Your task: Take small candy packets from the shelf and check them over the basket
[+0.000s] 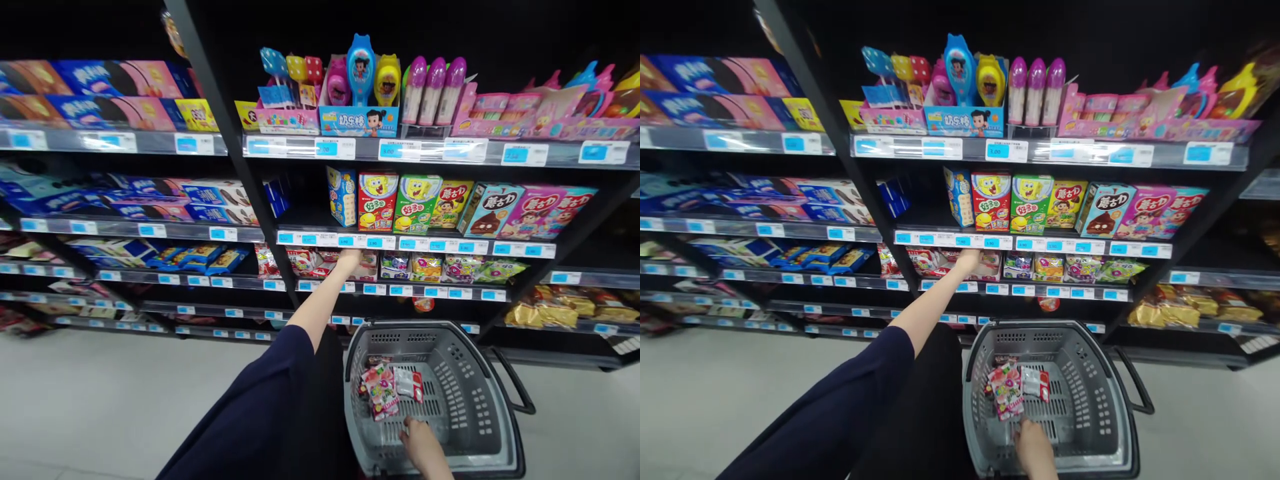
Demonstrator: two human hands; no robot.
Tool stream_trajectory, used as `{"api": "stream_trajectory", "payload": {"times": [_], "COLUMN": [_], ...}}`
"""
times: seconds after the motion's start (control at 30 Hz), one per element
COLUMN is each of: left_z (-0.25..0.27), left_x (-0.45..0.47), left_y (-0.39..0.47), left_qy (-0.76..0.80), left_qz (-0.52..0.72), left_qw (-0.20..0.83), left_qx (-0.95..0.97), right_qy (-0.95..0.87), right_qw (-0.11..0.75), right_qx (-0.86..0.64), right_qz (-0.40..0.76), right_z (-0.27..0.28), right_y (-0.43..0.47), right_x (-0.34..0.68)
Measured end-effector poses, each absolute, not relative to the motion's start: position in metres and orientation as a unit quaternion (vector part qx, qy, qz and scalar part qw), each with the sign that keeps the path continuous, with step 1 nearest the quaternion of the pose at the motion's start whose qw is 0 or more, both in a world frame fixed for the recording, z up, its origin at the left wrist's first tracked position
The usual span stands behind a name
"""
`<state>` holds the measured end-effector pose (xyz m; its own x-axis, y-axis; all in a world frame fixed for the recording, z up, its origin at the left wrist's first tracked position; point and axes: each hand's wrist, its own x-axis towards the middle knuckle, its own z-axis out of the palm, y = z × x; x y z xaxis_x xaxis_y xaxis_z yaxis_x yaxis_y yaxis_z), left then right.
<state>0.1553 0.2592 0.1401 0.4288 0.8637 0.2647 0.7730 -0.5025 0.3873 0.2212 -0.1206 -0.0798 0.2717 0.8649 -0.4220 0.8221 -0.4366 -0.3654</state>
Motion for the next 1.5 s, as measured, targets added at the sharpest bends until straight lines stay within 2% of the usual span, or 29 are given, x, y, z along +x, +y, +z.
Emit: {"api": "stream_trajectory", "payload": {"times": [0.23,0.4,0.53,0.63,0.73,0.83,0.9,1.07,1.17,1.5], "left_z": [0.138,0.123,0.12,0.12,0.116,0.107,0.097,0.073,0.064,0.041], "left_x": [0.123,0.103,0.087,0.082,0.08,0.077,0.073,0.058,0.054,0.067], "left_y": [0.223,0.183,0.152,0.118,0.073,0.029,0.01,0.005,0.012,0.014], "left_qy": [0.463,0.442,0.471,0.452,0.406,0.401,0.384,0.318,0.281,0.378], "left_qz": [0.291,0.422,0.529,0.574,0.559,0.504,0.479,0.364,0.283,0.276], "left_qw": [0.079,0.122,0.187,0.283,0.393,0.487,0.557,0.742,0.798,0.625], "left_qx": [0.833,0.782,0.681,0.622,0.606,0.59,0.56,0.464,0.452,0.624], "right_qy": [-0.534,-0.527,-0.507,-0.432,-0.307,-0.225,-0.206,-0.235,-0.263,-0.382], "right_qw": [0.042,0.096,0.268,0.412,0.527,0.649,0.698,0.691,0.671,0.611], "right_qx": [-0.788,-0.782,-0.729,-0.652,-0.546,-0.449,-0.42,-0.457,-0.514,-0.647], "right_qz": [0.303,0.318,0.374,0.468,0.574,0.571,0.542,0.508,0.464,0.249], "right_z": [-0.08,-0.074,-0.065,-0.051,-0.023,0.01,0.028,0.035,0.027,0.022], "right_y": [-0.122,-0.116,-0.105,-0.096,-0.091,-0.094,-0.098,-0.113,-0.117,-0.118], "right_x": [0.222,0.221,0.213,0.199,0.186,0.184,0.189,0.215,0.228,0.234]}}
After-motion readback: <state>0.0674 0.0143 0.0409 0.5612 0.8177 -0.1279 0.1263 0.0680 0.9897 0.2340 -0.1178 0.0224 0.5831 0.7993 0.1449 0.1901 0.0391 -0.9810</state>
